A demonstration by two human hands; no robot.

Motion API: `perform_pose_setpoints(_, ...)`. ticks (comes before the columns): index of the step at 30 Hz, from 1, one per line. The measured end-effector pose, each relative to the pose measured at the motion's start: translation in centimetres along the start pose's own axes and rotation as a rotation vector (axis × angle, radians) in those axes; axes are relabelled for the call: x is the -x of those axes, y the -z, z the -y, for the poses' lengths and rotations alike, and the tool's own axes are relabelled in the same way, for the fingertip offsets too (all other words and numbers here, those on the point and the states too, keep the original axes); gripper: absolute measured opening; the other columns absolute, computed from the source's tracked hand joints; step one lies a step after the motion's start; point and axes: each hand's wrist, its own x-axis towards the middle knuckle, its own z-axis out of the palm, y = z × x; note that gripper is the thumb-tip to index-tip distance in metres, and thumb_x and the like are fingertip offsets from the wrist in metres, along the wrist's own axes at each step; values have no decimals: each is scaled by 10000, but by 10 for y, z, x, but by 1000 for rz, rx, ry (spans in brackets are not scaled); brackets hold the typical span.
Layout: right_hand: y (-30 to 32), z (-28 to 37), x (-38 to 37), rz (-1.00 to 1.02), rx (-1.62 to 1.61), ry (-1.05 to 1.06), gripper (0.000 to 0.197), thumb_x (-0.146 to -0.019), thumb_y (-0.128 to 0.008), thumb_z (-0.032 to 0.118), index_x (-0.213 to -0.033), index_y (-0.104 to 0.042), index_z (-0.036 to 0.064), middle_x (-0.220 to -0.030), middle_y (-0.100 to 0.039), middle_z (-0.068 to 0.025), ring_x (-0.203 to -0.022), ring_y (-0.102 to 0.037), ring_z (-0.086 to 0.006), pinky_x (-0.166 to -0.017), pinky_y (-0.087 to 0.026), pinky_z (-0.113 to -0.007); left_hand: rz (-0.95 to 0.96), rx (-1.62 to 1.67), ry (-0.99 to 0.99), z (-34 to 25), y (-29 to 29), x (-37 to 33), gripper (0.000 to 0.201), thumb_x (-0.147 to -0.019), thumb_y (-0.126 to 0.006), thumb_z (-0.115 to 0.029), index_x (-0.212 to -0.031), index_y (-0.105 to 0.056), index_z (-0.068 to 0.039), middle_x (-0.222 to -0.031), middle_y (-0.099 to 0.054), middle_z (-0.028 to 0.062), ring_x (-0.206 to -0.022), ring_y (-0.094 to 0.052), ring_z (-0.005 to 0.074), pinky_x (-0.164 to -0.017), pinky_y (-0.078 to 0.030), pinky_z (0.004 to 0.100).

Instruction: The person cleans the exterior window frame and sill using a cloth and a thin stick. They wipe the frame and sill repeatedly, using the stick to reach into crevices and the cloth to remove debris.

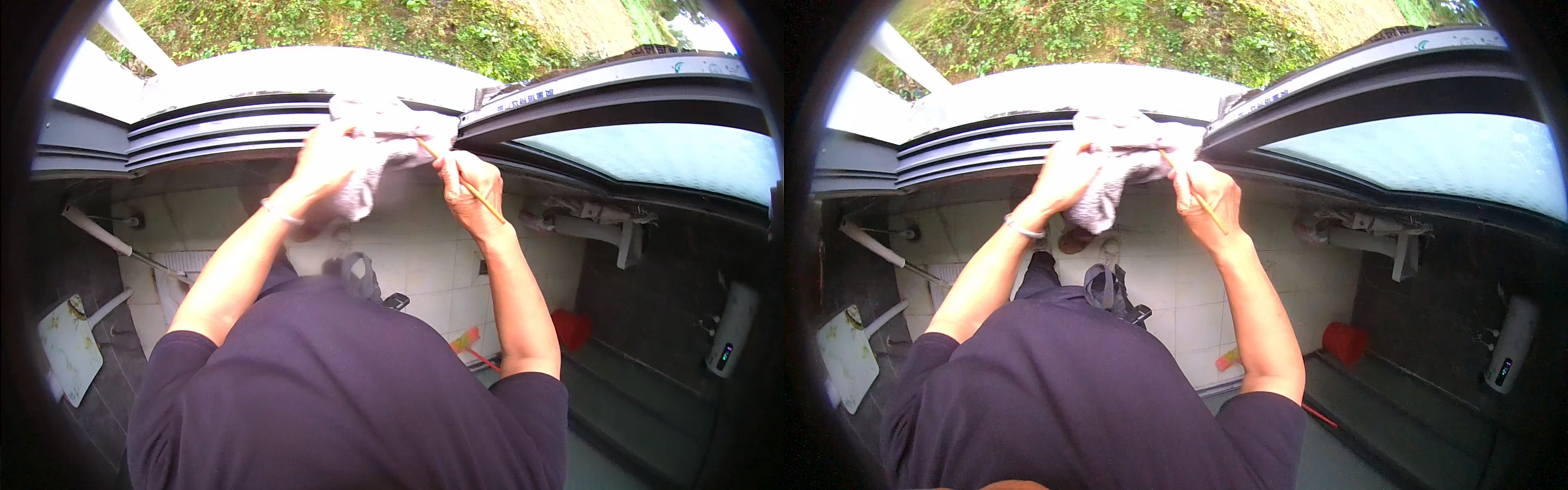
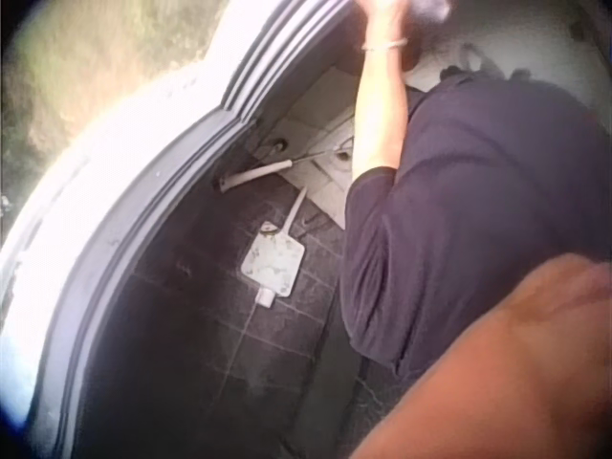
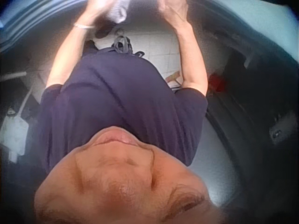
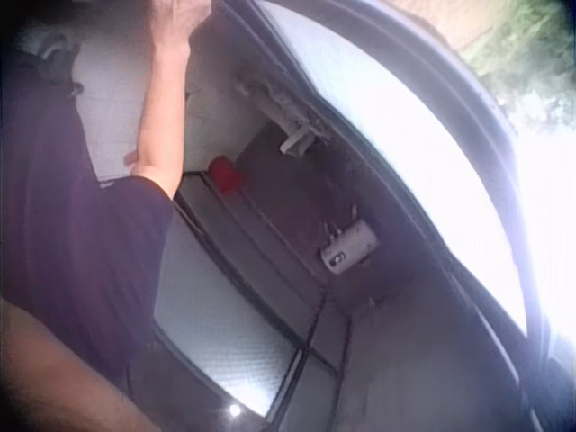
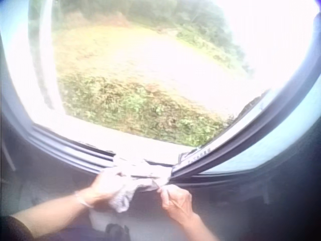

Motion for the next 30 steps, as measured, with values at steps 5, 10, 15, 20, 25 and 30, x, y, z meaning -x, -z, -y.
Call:
perform_pose_setpoints(5,11,9,1,-12,274,66,169,-906,-568,112,-751,-620,66,-711,-607,-115,-658,-635,-291,-602,-507,-367,-26,121,-1,-15,-54,-13,269,-808,-582,-173,-1020,-645,-18,-777,-648,145,-677,-593,185,-667,-493,335)
perform_pose_setpoints(10,-9,-8,-20,103,368,160,180,-914,-540,90,-761,-613,26,-688,-613,-119,-608,-640,-244,-562,-519,-340,-24,213,-85,-14,-40,-1,293,-814,-569,-146,-1064,-646,-15,-755,-645,146,-663,-580,150,-651,-491,329)
perform_pose_setpoints(15,-24,17,-46,234,-176,-65,275,-990,-488,129,-819,-624,-37,-725,-664,-101,-645,-677,-139,-565,-532,-246,-130,172,23,31,15,25,162,-820,-606,-125,-903,-630,12,-744,-630,95,-708,-551,108,-683,-481,292)
perform_pose_setpoints(20,-103,41,-60,275,-284,150,210,-965,-510,143,-843,-601,0,-760,-682,-76,-681,-692,-176,-614,-553,-286,-367,283,-2,74,109,66,78,-877,-584,-62,-913,-594,6,-770,-589,-9,-717,-507,37,-632,-448,216)
perform_pose_setpoints(25,-175,141,-103,486,-566,-1,267,-999,-501,163,-827,-632,6,-744,-704,-86,-695,-684,-112,-636,-536,-252,-686,183,60,109,187,99,81,-883,-594,-60,-844,-557,1,-734,-571,3,-717,-493,56,-642,-450,242)
perform_pose_setpoints(30,-258,216,-139,458,-762,146,278,-949,-518,136,-747,-664,11,-694,-686,-97,-638,-657,-135,-591,-538,-306,-917,92,187,195,236,119,51,-943,-572,-57,-954,-594,-13,-839,-566,-35,-756,-489,31,-674,-435,208)
